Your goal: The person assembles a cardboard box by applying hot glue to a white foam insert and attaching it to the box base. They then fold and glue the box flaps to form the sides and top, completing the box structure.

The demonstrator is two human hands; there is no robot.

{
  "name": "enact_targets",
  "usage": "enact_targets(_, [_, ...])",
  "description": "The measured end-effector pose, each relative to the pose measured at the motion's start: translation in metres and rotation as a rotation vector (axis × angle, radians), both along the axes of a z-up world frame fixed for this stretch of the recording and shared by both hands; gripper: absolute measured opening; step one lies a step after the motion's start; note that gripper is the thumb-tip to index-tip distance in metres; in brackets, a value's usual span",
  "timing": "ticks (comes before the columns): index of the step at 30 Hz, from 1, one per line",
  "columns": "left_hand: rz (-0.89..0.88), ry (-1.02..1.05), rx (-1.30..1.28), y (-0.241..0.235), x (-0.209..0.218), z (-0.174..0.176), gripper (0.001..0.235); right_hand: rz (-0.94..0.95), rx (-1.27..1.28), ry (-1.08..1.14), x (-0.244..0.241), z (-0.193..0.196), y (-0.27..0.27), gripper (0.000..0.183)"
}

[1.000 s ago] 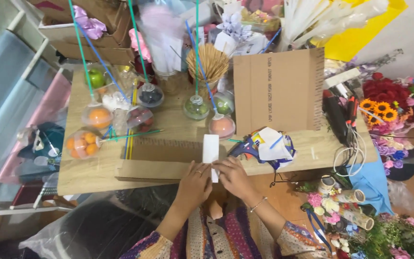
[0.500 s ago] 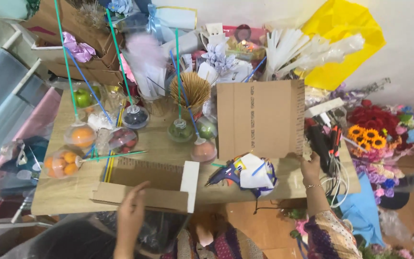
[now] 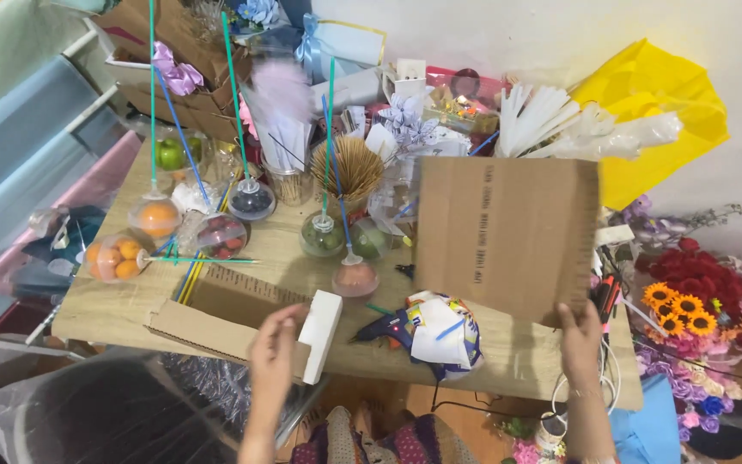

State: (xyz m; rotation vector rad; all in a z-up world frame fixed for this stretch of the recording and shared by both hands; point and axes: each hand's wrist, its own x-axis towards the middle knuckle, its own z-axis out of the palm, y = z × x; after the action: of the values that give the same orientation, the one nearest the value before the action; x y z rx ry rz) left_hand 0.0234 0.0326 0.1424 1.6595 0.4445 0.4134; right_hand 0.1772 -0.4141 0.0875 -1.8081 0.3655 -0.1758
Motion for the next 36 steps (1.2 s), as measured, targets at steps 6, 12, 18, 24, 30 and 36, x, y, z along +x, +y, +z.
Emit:
enact_targets(6, [-0.427, 0.049, -0.042, -0.072, 0.05, 0.029, 0.035, -0.073, -0.145, -0.268, -0.077, 0.049, -0.037, 0.028])
enact_targets(12, [-0.563, 0.465, -1.02, -0.096, 0.095, 0.034, 0.102, 0.061, 0.018, -0.735, -0.092, 0.057, -0.069, 0.027])
enact_targets(18, [-0.37, 0.398, -1.203, -0.063, 0.081, -0.007, 0.047, 0.11, 0.031, -0.668, -0.1, 0.079, -0.038, 0.02])
enact_targets(24, [-0.264, 0.172, -1.072, 0.015, 0.029, -0.037, 0.02, 0.312, -0.083, -0.619, -0.096, 0.109, 0.029, 0.006])
enact_targets(30, [0.116, -0.106, -1.092, 0.092, -0.058, -0.035, 0.031, 0.263, 0.468, -0.142, -0.075, 0.101, 0.134, 0.041])
enact_targets(36, [0.253, -0.308, -0.983, 0.125, -0.109, -0.033, 0.018, 0.577, 0.451, 0.348, -0.098, 0.06, 0.228, 0.058])
